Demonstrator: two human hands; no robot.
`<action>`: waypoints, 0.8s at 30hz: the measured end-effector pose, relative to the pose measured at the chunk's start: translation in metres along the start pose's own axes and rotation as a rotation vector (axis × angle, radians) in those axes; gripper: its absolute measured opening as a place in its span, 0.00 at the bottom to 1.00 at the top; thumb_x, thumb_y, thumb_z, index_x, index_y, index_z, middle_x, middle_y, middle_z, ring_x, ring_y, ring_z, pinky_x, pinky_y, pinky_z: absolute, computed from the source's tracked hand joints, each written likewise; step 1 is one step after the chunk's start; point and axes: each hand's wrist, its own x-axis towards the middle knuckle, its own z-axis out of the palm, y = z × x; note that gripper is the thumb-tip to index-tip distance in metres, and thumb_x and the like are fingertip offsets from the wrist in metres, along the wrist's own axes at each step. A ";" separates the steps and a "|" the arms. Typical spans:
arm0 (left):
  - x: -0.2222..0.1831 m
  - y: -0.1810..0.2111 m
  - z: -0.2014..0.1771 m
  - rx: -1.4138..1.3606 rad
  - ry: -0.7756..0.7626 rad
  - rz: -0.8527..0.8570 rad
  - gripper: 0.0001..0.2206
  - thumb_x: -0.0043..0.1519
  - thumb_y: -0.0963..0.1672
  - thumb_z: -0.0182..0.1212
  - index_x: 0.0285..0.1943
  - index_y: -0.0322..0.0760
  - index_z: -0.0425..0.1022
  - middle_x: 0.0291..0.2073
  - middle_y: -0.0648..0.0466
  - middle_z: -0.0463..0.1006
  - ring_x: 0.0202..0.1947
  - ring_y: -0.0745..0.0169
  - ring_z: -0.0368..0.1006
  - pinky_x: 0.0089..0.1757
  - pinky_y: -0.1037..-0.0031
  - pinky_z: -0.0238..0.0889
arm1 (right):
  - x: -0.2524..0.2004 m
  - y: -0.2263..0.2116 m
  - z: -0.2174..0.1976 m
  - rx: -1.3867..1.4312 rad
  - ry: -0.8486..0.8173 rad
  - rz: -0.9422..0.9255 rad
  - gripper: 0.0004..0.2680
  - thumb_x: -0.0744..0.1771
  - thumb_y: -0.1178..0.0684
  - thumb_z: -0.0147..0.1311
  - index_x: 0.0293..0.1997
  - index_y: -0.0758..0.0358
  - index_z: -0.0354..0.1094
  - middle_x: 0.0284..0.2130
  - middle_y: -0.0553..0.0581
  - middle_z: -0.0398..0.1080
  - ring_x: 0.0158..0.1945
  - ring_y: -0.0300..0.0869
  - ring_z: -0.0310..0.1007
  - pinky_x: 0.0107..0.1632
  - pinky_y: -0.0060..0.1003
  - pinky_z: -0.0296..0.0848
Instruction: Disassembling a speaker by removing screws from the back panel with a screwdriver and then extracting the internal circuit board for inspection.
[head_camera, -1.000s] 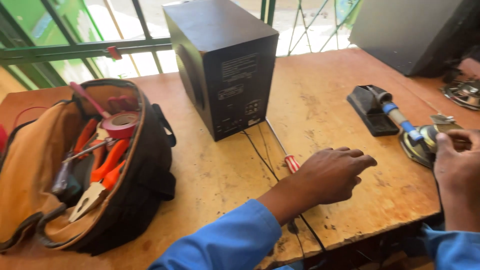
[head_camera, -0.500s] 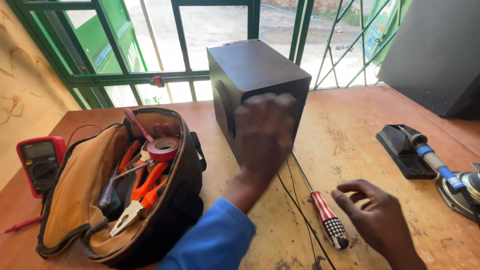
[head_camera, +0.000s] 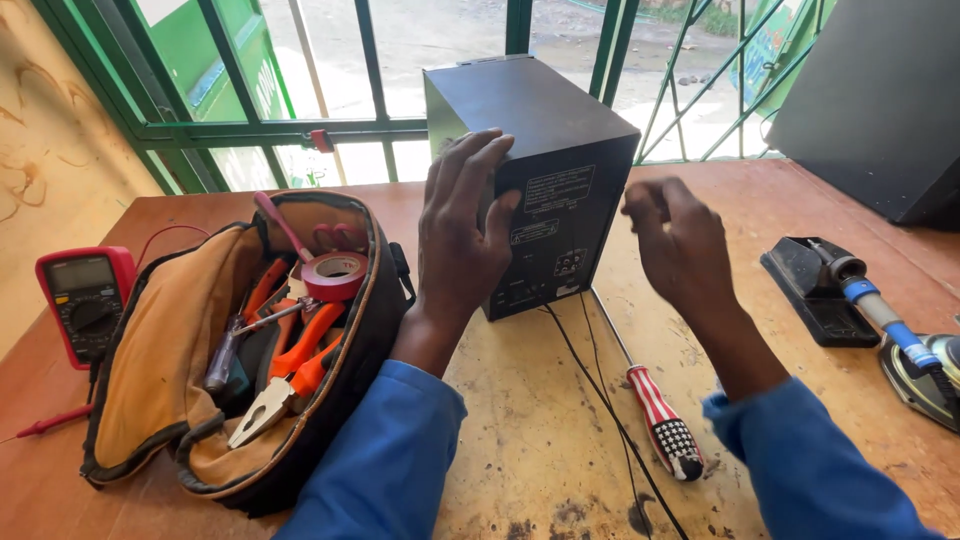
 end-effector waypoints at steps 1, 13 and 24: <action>-0.006 0.002 -0.001 0.003 -0.002 -0.001 0.18 0.69 0.46 0.58 0.68 0.45 0.70 0.60 0.50 0.73 0.67 0.41 0.65 0.64 0.47 0.61 | 0.005 0.001 0.006 0.003 -0.002 0.001 0.17 0.73 0.35 0.45 0.49 0.57 0.72 0.35 0.60 0.76 0.49 0.57 0.77 0.51 0.56 0.71; -0.060 -0.016 0.005 0.220 -0.198 -0.030 0.52 0.54 0.47 0.76 0.84 0.42 0.40 0.81 0.45 0.46 0.80 0.40 0.46 0.73 0.53 0.48 | -0.007 0.064 0.048 -0.038 -0.222 0.002 0.22 0.74 0.30 0.32 0.46 0.56 0.71 0.36 0.59 0.78 0.49 0.63 0.75 0.53 0.62 0.69; -0.064 -0.013 0.004 0.254 -0.270 -0.153 0.56 0.51 0.46 0.79 0.83 0.42 0.36 0.80 0.44 0.45 0.78 0.35 0.43 0.71 0.49 0.48 | 0.000 0.043 0.039 0.153 -0.170 0.135 0.26 0.72 0.26 0.36 0.38 0.57 0.76 0.29 0.59 0.78 0.45 0.55 0.78 0.56 0.54 0.68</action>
